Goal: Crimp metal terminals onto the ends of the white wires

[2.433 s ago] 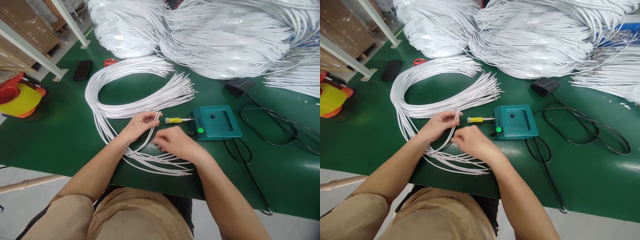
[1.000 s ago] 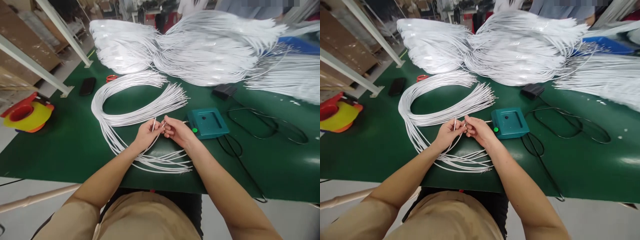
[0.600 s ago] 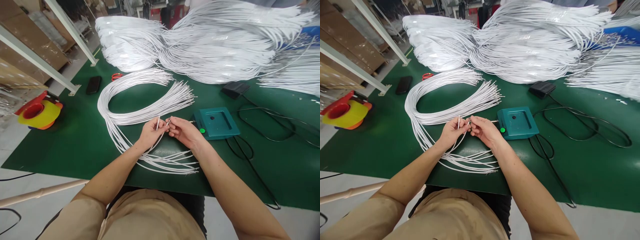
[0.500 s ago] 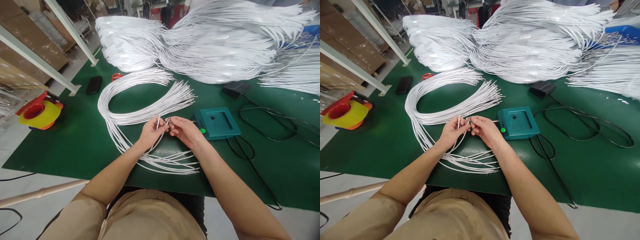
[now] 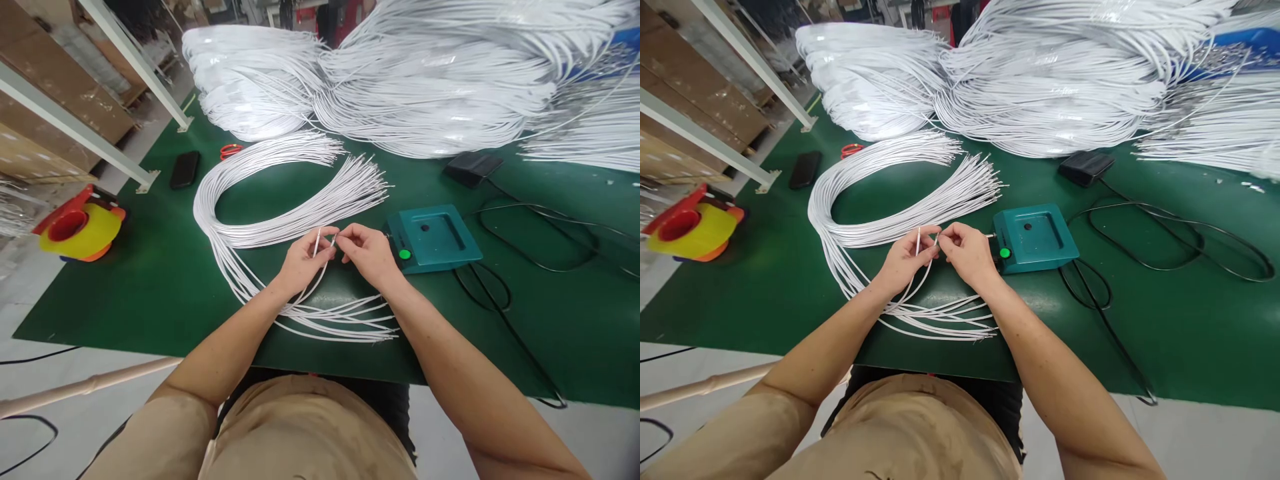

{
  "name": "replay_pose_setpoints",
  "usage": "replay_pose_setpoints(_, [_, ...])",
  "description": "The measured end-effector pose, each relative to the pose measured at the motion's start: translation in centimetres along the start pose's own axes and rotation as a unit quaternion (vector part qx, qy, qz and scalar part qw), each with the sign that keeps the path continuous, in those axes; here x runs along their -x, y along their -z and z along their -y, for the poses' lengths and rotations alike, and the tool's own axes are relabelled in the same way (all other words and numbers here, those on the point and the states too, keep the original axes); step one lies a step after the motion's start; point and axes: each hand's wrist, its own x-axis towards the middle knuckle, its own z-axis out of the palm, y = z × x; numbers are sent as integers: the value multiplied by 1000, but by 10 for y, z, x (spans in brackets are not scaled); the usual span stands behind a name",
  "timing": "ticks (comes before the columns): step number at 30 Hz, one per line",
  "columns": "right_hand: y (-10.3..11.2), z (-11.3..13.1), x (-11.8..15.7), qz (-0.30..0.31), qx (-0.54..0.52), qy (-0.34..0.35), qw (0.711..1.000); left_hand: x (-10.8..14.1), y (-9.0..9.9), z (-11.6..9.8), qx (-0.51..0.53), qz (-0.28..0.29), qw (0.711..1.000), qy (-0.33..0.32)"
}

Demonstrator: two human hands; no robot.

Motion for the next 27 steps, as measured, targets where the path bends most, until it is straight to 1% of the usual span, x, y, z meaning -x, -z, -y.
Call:
replay_pose_setpoints(1, [-1, -1, 0, -13, 55, 36, 998, -1, 0, 1, 24, 3, 1000, 11])
replay_pose_setpoints(2, [-1, -2, 0, -30, 118, 81, 989, -2, 0, 1, 54, 5, 998, 27])
replay_pose_setpoints(4, [-1, -3, 1, -51, 243, 182, 951, -3, 0, 1, 116, 7, 991, 68])
replay_pose_setpoints(6, [1, -5, 0, -39, 328, 261, 907, -5, 0, -1, 162, 5, 981, 110])
replay_pose_setpoints(7, [3, -6, 0, -28, 351, 285, 891, -6, 0, -2, 173, 3, 977, 124])
replay_pose_setpoints(8, [5, -6, 0, -18, 359, 297, 884, -6, 0, -2, 176, 0, 976, 128])
replay_pose_setpoints(9, [7, -6, 0, -12, 352, 296, 888, -7, 0, -3, 172, -3, 978, 122])
replay_pose_setpoints(10, [10, -5, -1, -10, 332, 281, 901, -7, 0, -3, 160, -6, 981, 111])
replay_pose_setpoints(12, [14, -2, -1, -19, 269, 224, 937, -7, 0, -2, 127, -16, 988, 82])
replay_pose_setpoints(14, [16, 3, 0, -22, 193, 136, 972, -6, -1, 0, 88, -28, 994, 60])
replay_pose_setpoints(16, [17, 9, 0, -4, 126, 42, 991, -5, -2, 1, 50, -40, 997, 41])
replay_pose_setpoints(18, [16, 13, 1, 23, 84, -20, 996, -2, -4, 2, 7, -51, 999, 19])
replay_pose_setpoints(19, [15, 15, 1, 30, 75, -32, 996, -1, -4, 3, -16, -55, 998, 10])
replay_pose_setpoints(22, [15, 15, 1, 29, 76, -27, 996, 1, -6, 3, -69, -65, 996, -3])
replay_pose_setpoints(27, [20, 17, 1, 20, 118, -48, 992, 0, -5, 5, -96, -71, 993, -7])
